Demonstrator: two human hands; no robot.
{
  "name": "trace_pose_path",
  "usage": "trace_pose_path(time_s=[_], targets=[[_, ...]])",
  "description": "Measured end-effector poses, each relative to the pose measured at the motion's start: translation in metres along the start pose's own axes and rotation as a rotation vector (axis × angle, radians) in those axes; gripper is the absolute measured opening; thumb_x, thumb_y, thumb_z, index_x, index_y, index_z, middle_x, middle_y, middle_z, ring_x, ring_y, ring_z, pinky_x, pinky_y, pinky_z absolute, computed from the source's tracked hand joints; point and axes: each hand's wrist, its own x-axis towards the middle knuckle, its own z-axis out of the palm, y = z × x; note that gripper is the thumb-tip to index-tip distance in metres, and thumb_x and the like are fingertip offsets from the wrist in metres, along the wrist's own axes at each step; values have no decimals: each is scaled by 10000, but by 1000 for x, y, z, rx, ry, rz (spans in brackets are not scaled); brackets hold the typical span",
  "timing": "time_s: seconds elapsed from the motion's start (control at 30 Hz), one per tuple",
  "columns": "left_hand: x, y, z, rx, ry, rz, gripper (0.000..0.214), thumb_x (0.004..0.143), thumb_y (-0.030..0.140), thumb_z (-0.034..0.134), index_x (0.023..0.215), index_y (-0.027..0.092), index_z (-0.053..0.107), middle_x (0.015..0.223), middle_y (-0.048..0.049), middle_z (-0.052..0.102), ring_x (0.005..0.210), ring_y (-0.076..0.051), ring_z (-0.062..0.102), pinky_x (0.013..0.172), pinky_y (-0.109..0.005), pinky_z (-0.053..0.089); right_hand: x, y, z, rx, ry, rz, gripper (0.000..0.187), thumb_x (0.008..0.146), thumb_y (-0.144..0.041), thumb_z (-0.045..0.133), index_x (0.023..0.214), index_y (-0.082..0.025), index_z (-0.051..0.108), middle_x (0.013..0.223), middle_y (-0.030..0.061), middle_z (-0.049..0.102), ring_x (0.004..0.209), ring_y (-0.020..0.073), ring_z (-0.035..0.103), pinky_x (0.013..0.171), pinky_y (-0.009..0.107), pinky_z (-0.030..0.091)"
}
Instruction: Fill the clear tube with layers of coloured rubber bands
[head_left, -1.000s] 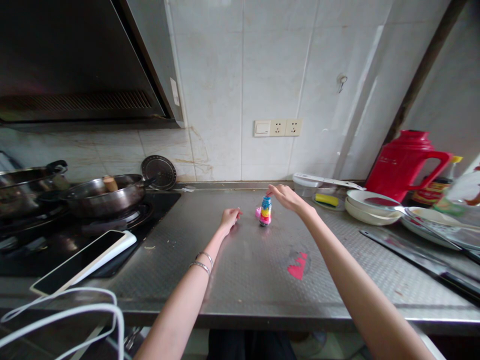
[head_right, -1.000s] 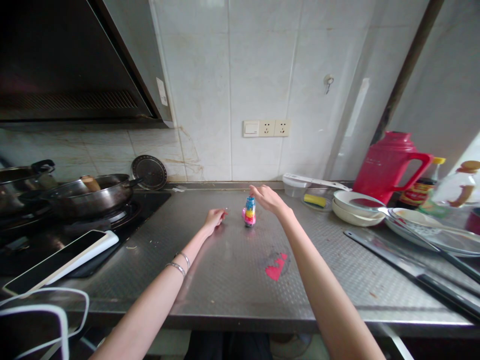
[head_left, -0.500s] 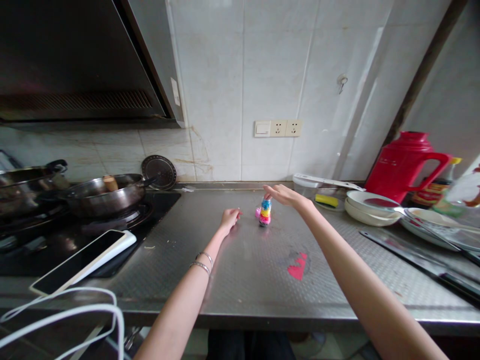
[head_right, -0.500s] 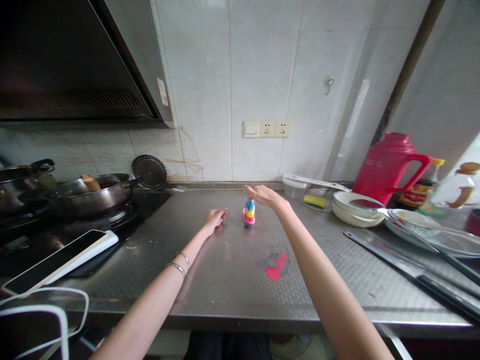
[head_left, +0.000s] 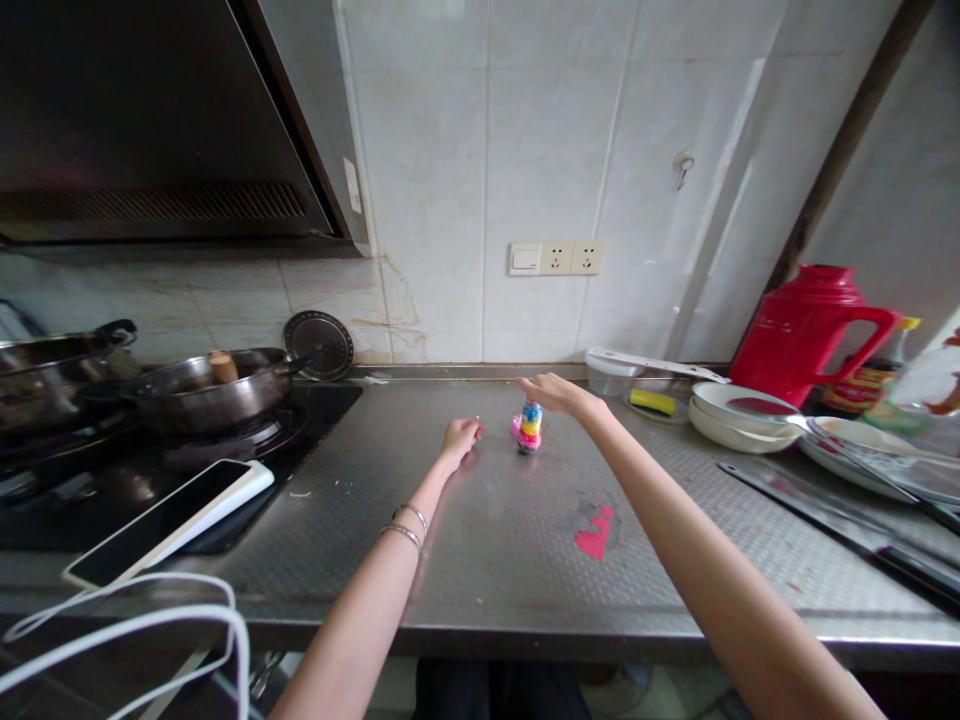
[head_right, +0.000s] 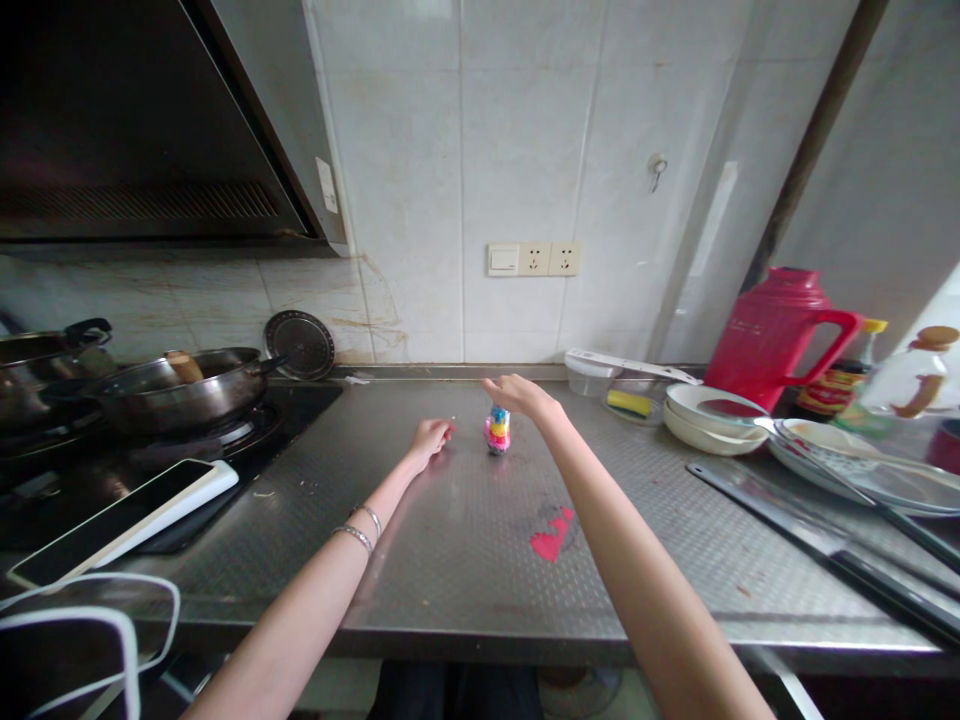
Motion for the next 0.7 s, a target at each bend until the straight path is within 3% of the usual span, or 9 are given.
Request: trace_pose_path(time_s=[0.13,0.3,0.43,0.5,0.6,0.7], targets=[[0,1,0,-16,-3,-6,290,727,367,475,632,110,572,496,31,427,366,-29,286,364,-179,129,-1,-2,-4,-35,-21,17,311,793,-244,420,751,-113,699,743,124,684,669,164,593,551,222,369],[-1,1,0,0,-7,-11,299,734,373,473,644,109,580,497,29,431,364,-31,288,367,-181,132,-5,2,-12,160,51,-19,240,724,-221,487,740,-124,706,748,77,694,675,150,606,531,184,380],[-2,2,0,16,-5,-12,313,736,391,479,640,111,580,497,27,438,367,-32,290,372,-179,137,-8,8,-20,271,142,-62,230,723,-224,493,711,-130,702,711,59,695,654,146,612,569,185,414],[-1,1,0,19,-3,-12,322,735,403,481,639,111,581,495,28,434,368,-33,289,372,-179,138,-8,15,-20,336,251,-69,235,732,-237,486,722,-135,697,715,52,695,671,146,617,596,189,429],[0,-1,1,21,-2,-2,336,731,416,482,642,109,585,499,30,430,372,-31,283,371,-179,140,-3,35,-7,459,415,6,264,755,-266,468,809,-133,690,752,54,697,713,150,624,616,198,450],[0,-2,0,21,-8,10,345,729,428,483,658,108,588,510,29,434,375,-29,285,367,-177,137,4,61,22,502,362,173,287,741,-216,475,920,-116,675,758,61,696,678,152,623,569,207,459]])
